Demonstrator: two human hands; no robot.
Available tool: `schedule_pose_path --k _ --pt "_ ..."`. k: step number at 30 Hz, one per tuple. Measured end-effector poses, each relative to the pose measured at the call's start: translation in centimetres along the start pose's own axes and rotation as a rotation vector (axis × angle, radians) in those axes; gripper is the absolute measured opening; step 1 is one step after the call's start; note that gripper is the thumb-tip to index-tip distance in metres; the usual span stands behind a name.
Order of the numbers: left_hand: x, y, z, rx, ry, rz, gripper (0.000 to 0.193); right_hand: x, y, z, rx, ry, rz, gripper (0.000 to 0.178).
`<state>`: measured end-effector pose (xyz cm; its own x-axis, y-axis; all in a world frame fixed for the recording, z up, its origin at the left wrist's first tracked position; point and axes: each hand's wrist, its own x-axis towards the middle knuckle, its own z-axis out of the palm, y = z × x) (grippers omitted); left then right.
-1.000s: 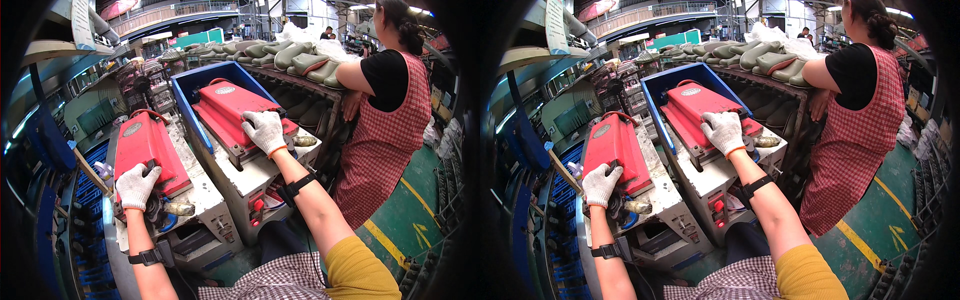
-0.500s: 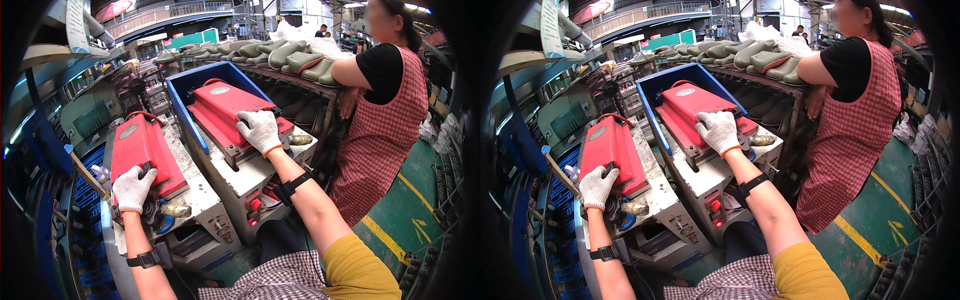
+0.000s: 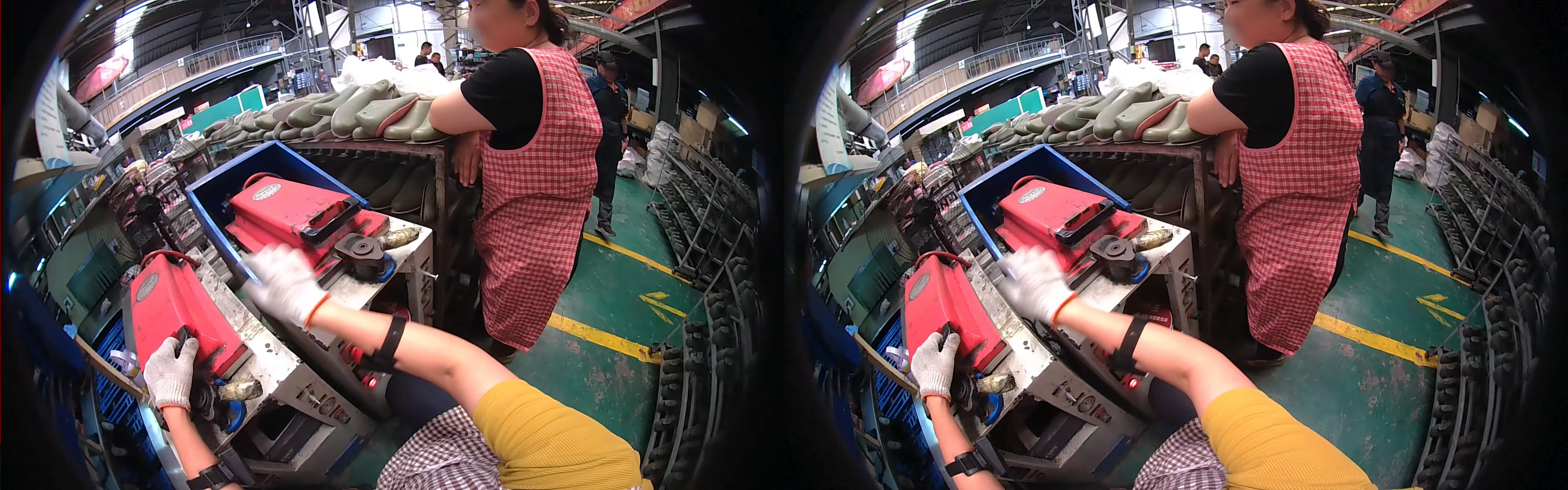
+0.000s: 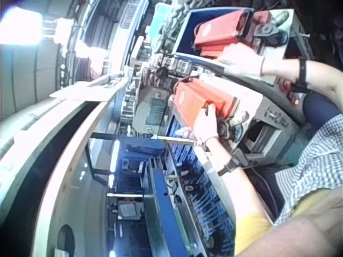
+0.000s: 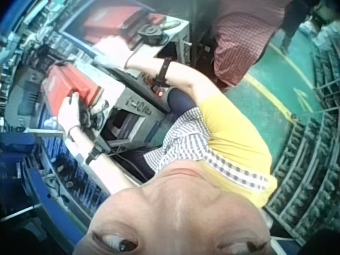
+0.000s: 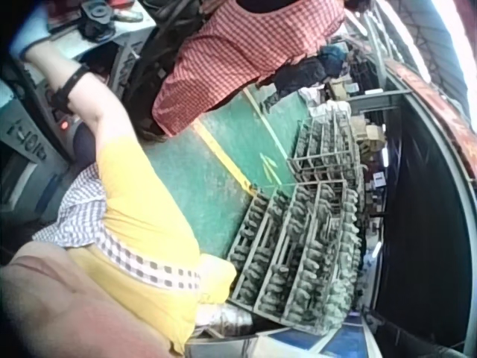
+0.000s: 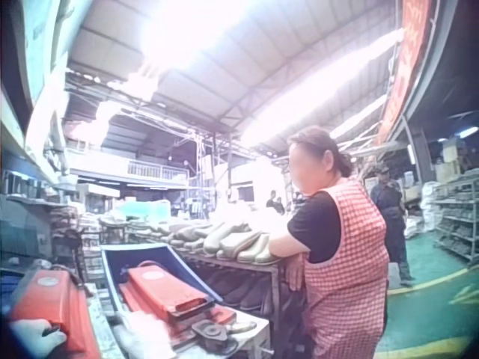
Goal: Using industrial press machines to shape or attach components of black leather shoes in a factory setting.
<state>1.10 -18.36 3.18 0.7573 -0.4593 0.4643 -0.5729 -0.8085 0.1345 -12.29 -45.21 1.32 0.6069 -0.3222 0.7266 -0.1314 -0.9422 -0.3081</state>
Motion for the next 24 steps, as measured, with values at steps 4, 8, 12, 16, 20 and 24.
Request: schedule_pose_path --k 4,8,12,16,20,24 --pt "0.1 -0.9 -0.6 -0.076 -0.083 0.061 0.043 -3.6 -7.4 1.8 0.906 -0.688 -0.031 0.064" --pt "0.5 -1.8 -0.8 -0.113 -0.171 0.128 0.041 -6.5 -11.2 2.7 1.081 -1.16 0.04 0.056" --pt "2.0 -1.0 -1.9 -0.168 -0.341 0.176 0.039 -12.6 -12.8 9.3 1.305 -0.853 -0.111 0.064" --pt "1.9 -2.2 -2.8 -0.266 -0.476 0.124 0.038 -14.7 -16.1 7.1 1.302 -0.826 -0.078 0.088" --pt "2.2 -2.1 -3.1 -0.218 -0.466 0.143 0.041 -14.4 -17.3 6.1 1.175 -0.989 -0.086 0.095" --pt "2.2 -1.4 -4.4 -0.168 -0.334 0.161 0.038 -11.3 -18.1 2.3 0.869 -1.163 -0.129 0.091"
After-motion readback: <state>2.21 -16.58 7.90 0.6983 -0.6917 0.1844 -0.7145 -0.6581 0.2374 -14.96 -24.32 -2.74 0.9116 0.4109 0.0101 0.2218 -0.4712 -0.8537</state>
